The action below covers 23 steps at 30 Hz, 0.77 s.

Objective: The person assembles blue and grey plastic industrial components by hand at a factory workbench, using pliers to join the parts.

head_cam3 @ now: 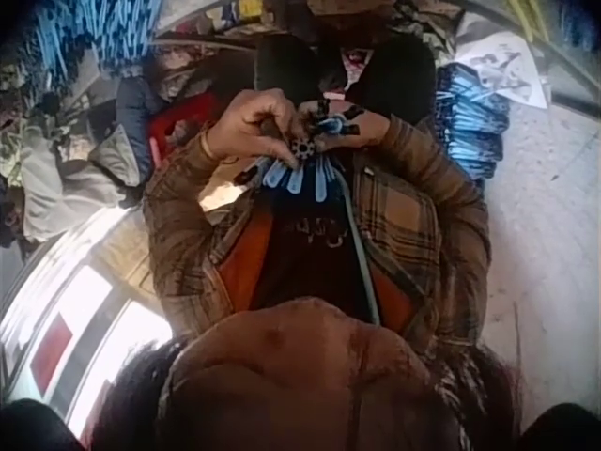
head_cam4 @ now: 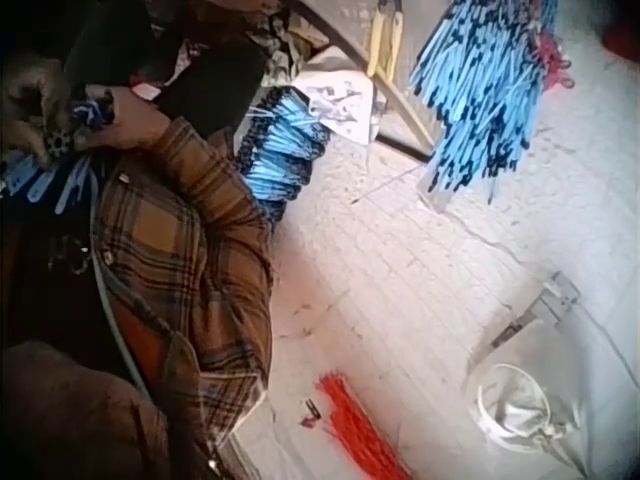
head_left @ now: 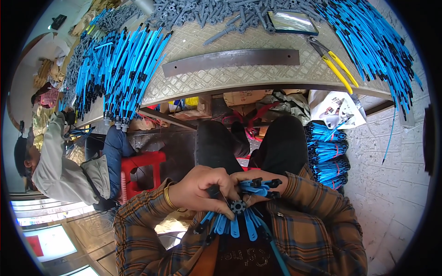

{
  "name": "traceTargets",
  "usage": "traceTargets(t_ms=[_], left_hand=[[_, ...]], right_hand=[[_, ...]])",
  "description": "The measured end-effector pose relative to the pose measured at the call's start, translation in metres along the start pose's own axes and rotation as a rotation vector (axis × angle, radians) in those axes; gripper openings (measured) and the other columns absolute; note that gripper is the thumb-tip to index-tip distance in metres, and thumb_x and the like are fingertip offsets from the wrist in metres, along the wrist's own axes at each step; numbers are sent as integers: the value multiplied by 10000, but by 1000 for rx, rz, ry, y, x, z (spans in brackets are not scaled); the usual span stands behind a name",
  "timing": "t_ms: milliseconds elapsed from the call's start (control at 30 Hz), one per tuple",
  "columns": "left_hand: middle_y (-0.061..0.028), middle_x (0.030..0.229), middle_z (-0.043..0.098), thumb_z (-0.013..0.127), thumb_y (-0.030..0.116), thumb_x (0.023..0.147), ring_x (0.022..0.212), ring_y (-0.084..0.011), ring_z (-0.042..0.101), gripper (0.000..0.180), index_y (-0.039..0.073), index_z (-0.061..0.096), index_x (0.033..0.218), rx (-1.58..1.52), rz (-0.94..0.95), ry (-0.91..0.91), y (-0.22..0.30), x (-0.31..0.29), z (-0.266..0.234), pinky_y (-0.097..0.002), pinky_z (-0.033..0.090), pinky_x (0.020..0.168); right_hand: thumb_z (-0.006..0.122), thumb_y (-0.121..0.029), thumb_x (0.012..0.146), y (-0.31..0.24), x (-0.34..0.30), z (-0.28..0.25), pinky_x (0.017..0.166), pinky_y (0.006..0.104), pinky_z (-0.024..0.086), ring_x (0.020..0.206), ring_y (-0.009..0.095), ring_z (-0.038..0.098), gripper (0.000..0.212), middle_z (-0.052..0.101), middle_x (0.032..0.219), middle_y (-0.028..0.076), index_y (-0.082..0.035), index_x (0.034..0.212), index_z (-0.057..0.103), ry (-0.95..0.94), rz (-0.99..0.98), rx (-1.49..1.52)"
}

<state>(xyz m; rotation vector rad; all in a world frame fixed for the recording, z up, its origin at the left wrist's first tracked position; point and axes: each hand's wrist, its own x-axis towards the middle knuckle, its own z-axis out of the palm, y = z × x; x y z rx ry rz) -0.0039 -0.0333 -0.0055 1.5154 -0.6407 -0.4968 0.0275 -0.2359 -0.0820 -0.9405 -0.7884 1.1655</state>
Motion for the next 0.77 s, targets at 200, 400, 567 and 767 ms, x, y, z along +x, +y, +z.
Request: traceTargets(t_ms=[200, 400, 567, 767], left_hand=[[-98, 793, 643, 825, 119, 610, 744, -181, 657, 384, 44, 526, 839, -14, -44, -156, 3, 16, -10, -264, 508, 609], [-83, 816, 617, 862, 223, 547, 728, -205, 645, 563, 43, 526, 962, 6, -232, -204, 10, 26, -12, -276, 497, 614], [-118, 967, 565, 859, 348, 467, 861, -265, 596, 884, 36, 426, 1172, 409, 18, -247, 14, 43, -18, -344, 477, 702], [-151, 1106, 513, 842, 385, 457, 1024, -321, 516, 1093, 37, 277, 1325, 472, 142, -301, 12, 53, -11, -394, 428, 846]], right_hand=[[725, -235, 741, 5, -1, -4, 793, 270, 434, 892, 120, 538, 475, 572, 950, 40, -25, 1117, 525, -69, -12, 25], [735, -208, 728, 19, 5, -10, 840, 288, 429, 947, 151, 540, 438, 560, 1030, 62, -20, 1082, 558, -103, -52, 103], [738, -205, 725, 19, 12, -11, 897, 308, 407, 1026, 175, 521, 414, 543, 1116, 82, -32, 1067, 583, -251, -111, -103], [664, -140, 779, 30, 11, -27, 978, 366, 358, 1115, 198, 473, 351, 536, 1153, 101, -37, 1101, 568, -262, -64, -121]])
